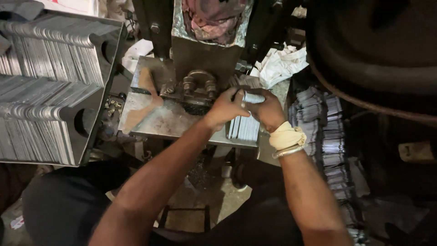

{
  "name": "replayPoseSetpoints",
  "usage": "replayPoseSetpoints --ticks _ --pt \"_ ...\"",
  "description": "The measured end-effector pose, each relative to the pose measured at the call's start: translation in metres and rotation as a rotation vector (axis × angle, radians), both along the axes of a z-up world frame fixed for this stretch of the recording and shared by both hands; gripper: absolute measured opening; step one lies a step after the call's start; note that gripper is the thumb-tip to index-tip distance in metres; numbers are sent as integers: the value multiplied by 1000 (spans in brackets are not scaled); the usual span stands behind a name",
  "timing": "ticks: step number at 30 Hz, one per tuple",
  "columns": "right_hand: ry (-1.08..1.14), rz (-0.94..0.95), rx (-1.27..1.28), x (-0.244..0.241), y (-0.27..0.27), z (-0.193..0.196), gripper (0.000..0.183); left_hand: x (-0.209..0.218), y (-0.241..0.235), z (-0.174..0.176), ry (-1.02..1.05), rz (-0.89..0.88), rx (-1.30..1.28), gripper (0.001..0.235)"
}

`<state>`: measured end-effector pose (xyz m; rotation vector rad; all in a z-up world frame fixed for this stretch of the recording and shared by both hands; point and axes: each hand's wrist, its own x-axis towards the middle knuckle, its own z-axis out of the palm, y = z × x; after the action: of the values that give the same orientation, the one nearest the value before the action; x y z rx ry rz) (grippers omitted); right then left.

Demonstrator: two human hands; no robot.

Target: Operating a punch press or similar metal forming machine to shape small metal pieces.

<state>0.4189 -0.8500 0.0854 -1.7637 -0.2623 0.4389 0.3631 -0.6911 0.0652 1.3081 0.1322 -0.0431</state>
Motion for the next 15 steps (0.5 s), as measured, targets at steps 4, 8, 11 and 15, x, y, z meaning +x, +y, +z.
replayPoseSetpoints --ticks 4,8,11,15 --pt "14 -27 21 -7 -10 -2 52 2 3 -1 60 -41 85 58" --pt "103 78 181 1 -7 -2 56 11 13 -18 -34 -104 -25 61" --pt "126 111 247 -1 -4 -2 58 13 23 -24 -33 -138 -24 73" --pt "44 99 128 -5 -1 -2 56 8 19 -8 107 -62 -49 52"
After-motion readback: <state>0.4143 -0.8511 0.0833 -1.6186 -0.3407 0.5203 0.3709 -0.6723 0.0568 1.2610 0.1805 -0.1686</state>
